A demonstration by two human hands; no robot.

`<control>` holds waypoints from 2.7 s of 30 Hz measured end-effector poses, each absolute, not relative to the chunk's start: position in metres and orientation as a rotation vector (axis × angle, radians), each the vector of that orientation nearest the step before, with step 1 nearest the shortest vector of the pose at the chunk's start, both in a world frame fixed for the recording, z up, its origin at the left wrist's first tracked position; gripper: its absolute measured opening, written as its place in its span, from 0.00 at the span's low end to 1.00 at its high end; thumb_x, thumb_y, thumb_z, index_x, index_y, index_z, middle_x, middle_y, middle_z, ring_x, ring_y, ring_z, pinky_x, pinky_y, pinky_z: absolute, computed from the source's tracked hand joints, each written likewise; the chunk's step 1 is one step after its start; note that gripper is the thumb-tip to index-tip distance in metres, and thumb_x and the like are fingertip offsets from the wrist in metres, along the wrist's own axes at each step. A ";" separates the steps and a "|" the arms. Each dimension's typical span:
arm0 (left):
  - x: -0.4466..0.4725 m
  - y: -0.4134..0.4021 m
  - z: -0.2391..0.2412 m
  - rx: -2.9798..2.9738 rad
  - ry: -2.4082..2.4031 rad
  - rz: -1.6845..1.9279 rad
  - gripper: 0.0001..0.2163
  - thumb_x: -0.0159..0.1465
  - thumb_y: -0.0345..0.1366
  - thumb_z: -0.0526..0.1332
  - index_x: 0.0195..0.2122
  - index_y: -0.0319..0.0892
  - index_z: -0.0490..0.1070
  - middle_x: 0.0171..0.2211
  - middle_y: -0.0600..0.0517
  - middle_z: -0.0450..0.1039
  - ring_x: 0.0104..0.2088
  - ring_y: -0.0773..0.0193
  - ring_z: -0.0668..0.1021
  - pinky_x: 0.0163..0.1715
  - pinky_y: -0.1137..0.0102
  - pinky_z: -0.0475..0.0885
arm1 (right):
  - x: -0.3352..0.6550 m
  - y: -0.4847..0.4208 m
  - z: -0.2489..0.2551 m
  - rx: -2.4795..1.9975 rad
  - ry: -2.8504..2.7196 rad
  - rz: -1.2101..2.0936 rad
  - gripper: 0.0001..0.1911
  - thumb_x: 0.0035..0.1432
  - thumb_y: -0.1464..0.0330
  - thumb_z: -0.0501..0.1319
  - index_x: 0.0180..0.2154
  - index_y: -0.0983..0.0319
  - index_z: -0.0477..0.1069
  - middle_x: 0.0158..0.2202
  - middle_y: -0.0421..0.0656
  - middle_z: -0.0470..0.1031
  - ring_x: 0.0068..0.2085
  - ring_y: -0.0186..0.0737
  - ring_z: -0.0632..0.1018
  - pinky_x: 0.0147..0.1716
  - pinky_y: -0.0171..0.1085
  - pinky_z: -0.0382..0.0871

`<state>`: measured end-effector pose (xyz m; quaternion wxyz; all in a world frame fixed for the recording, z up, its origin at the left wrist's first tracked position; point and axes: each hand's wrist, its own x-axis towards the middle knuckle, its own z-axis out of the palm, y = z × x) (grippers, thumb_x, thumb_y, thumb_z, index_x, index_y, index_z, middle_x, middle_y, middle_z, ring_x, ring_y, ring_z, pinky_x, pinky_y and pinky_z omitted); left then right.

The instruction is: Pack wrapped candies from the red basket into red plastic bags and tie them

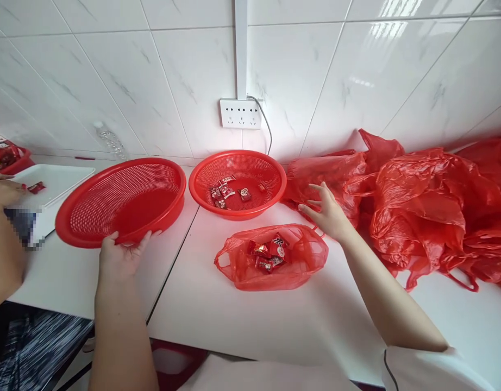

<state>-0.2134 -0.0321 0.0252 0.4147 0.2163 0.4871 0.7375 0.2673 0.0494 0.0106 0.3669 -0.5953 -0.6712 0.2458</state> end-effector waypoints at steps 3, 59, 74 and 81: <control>-0.219 -0.020 0.026 0.488 1.288 1.870 0.13 0.60 0.34 0.55 0.47 0.41 0.65 0.57 0.45 0.65 0.54 0.48 0.73 0.40 0.54 0.81 | 0.283 0.039 0.012 -1.563 -1.778 0.668 0.34 0.58 0.53 0.61 0.62 0.55 0.57 0.69 0.53 0.48 0.51 0.51 0.78 0.50 0.49 0.74; 0.041 0.011 0.103 1.415 0.595 0.945 0.13 0.70 0.44 0.51 0.37 0.41 0.68 0.16 0.58 0.62 0.16 0.72 0.65 0.20 0.75 0.62 | 0.220 0.003 0.098 -0.654 -1.745 0.945 0.15 0.58 0.70 0.64 0.49 0.60 0.70 0.44 0.44 0.75 0.45 0.39 0.76 0.47 0.41 0.73; 0.026 0.030 0.091 0.775 0.443 0.674 0.13 0.70 0.39 0.50 0.40 0.39 0.72 0.25 0.51 0.72 0.24 0.72 0.76 0.27 0.78 0.71 | 0.240 0.001 0.094 -0.504 -2.117 0.630 0.03 0.53 0.71 0.65 0.31 0.58 0.73 0.66 0.41 0.56 0.66 0.53 0.59 0.61 0.52 0.61; 0.022 0.006 0.099 1.791 0.700 0.714 0.16 0.69 0.44 0.51 0.35 0.39 0.72 0.27 0.50 0.74 0.23 0.67 0.76 0.26 0.71 0.72 | 0.224 0.009 0.077 -0.563 -1.775 1.274 0.16 0.69 0.60 0.50 0.54 0.55 0.64 0.59 0.46 0.66 0.53 0.42 0.74 0.53 0.46 0.70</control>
